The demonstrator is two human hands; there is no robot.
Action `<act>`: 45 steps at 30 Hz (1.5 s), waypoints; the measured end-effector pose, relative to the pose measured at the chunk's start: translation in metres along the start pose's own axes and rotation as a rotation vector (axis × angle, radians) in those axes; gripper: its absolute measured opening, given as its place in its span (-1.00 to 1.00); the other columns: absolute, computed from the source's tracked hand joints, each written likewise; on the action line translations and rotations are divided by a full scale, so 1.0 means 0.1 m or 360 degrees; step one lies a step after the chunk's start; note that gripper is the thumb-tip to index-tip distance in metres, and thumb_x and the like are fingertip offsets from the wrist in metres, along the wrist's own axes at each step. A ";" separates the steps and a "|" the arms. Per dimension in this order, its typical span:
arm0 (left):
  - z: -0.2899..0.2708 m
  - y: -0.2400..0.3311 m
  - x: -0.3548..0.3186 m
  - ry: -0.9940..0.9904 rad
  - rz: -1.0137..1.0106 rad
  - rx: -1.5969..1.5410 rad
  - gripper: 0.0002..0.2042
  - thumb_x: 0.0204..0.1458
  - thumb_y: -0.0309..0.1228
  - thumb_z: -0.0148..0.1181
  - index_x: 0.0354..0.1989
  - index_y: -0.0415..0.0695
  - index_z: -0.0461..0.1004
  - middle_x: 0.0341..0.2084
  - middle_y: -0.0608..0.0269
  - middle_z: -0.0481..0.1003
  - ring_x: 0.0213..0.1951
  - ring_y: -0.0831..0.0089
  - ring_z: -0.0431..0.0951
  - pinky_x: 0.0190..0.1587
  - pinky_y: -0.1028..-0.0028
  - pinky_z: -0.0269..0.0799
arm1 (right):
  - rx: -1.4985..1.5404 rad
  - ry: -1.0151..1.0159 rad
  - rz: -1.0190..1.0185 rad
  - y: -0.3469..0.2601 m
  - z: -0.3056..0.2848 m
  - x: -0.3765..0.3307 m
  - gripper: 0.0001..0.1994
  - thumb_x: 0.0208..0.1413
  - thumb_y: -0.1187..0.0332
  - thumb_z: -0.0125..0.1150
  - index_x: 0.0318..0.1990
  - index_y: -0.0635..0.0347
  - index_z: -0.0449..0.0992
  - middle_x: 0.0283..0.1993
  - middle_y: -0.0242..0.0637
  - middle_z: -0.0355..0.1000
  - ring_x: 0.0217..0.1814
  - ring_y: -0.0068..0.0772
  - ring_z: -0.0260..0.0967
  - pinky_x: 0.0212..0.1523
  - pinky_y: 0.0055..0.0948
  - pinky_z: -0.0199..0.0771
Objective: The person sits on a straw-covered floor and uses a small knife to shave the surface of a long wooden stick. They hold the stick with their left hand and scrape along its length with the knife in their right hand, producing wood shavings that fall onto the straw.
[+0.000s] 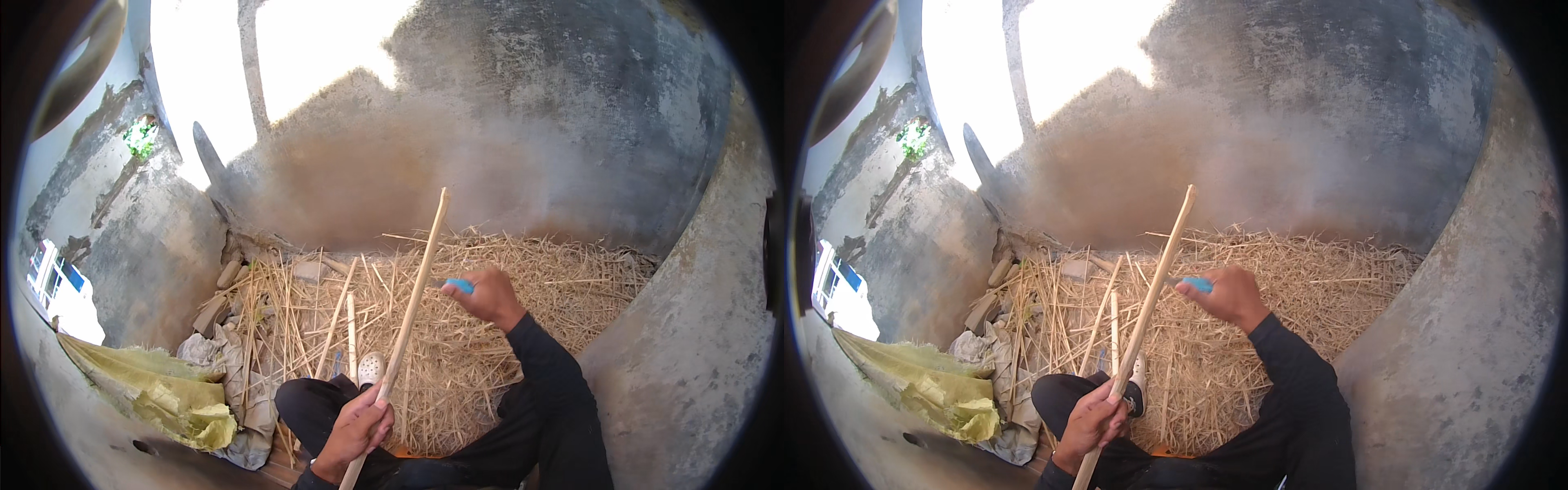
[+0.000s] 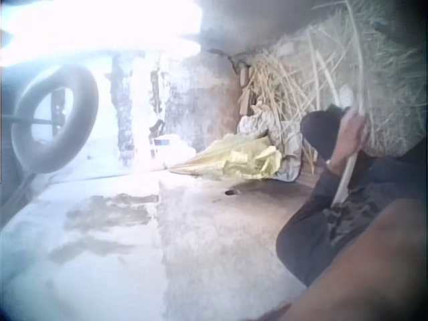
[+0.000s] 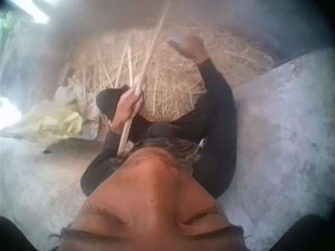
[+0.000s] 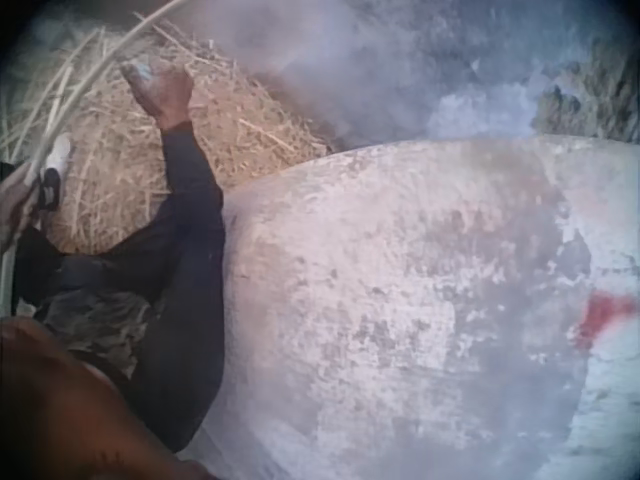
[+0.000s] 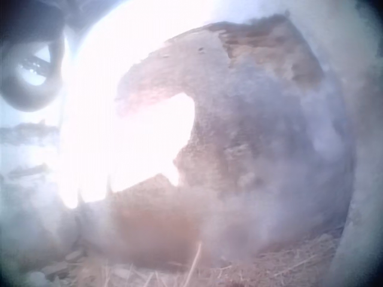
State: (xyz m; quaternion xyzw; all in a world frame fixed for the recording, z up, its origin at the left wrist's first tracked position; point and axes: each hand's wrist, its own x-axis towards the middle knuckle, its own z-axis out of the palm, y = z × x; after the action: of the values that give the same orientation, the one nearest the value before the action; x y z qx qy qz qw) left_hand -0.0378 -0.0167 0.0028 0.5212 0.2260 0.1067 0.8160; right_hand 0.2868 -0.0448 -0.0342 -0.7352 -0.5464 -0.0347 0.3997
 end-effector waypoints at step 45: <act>0.20 -0.10 -0.23 0.0176 0.0031 0.0365 -0.49 0.27 -0.40 -0.05 0.36 -0.27 0.04 -0.47 0.42 0.22 -0.49 0.66 0.17 -0.43 0.66 0.12 | -0.0092 0.0076 -0.0054 0.18 0.29 -0.04 -0.22 0.02 -0.50 -0.23 -0.79 0.03 0.39 -0.85 -0.35 0.18 -0.80 -0.40 0.18 -0.73 -0.27 0.18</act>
State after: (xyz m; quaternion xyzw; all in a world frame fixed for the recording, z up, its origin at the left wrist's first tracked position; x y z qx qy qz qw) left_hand -0.0485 -0.0465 0.0069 0.6066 0.2764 0.1168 0.7362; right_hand 0.2888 -0.0315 -0.0652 -0.7360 -0.5478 -0.0749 0.3907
